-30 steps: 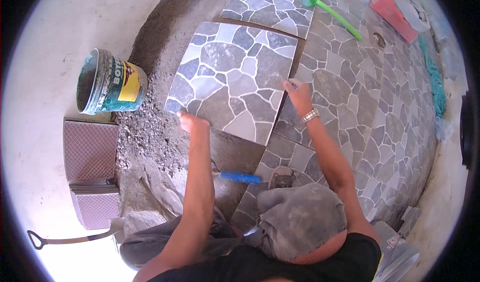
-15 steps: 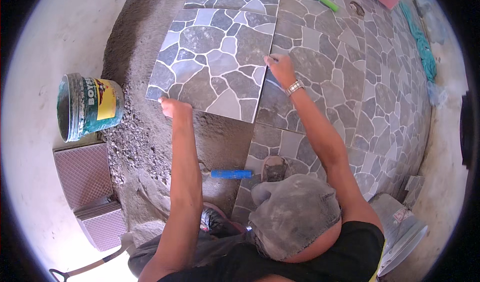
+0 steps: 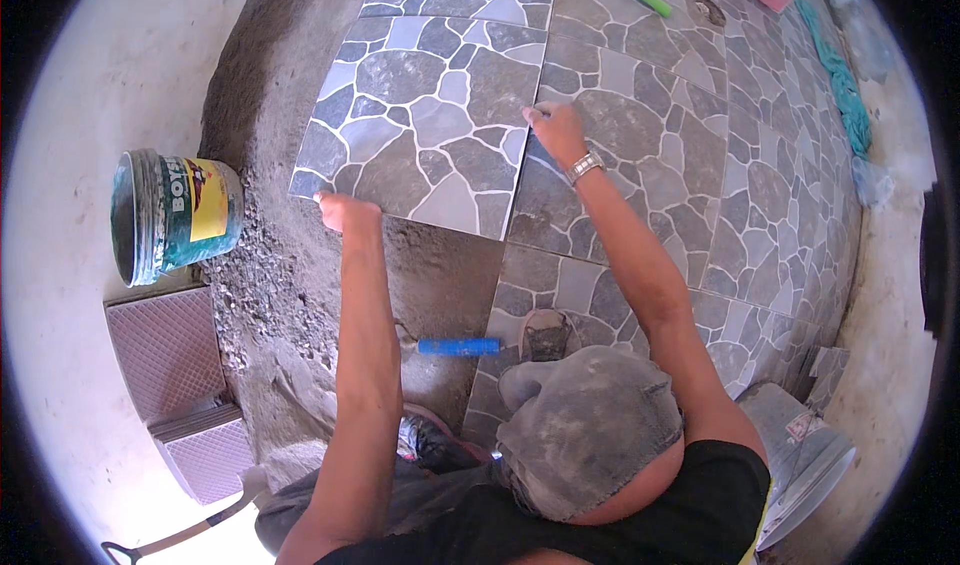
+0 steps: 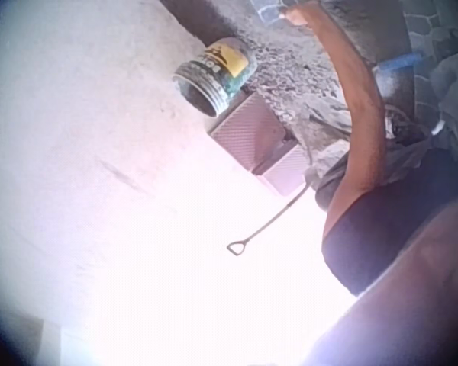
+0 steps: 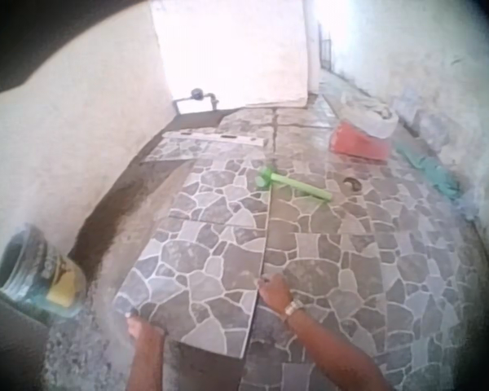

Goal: Apply cement or mortar to a floor surface and lay stone-patterned tiles, securing them with a rubber mallet.

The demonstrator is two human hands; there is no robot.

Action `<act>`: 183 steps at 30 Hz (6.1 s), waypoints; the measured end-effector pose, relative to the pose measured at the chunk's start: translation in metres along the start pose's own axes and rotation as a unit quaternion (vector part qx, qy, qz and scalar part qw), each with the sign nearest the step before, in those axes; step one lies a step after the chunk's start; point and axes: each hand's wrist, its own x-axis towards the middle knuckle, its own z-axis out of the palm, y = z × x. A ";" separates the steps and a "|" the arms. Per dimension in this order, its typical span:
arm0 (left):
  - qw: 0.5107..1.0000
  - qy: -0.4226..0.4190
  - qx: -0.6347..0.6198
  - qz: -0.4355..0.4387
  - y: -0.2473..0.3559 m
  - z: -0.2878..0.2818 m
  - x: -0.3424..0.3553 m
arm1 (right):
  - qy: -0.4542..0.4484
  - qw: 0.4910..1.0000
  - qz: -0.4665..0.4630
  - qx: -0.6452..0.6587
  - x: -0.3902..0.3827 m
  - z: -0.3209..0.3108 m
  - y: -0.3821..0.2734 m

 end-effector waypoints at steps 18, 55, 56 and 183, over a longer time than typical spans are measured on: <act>0.959 -0.270 0.057 -0.069 0.001 -0.039 0.056 | -0.016 0.996 0.023 -0.083 0.017 -0.003 0.019; 0.525 -0.302 0.674 0.424 0.035 -0.018 0.112 | -0.088 0.959 -0.148 -0.227 0.031 -0.026 0.012; 0.522 -0.320 0.665 0.427 0.033 -0.016 0.113 | -0.087 0.956 -0.165 -0.225 0.031 -0.028 0.018; 0.438 -0.353 0.750 0.348 0.033 0.040 0.011 | -0.246 0.948 0.114 0.166 -0.054 0.021 -0.145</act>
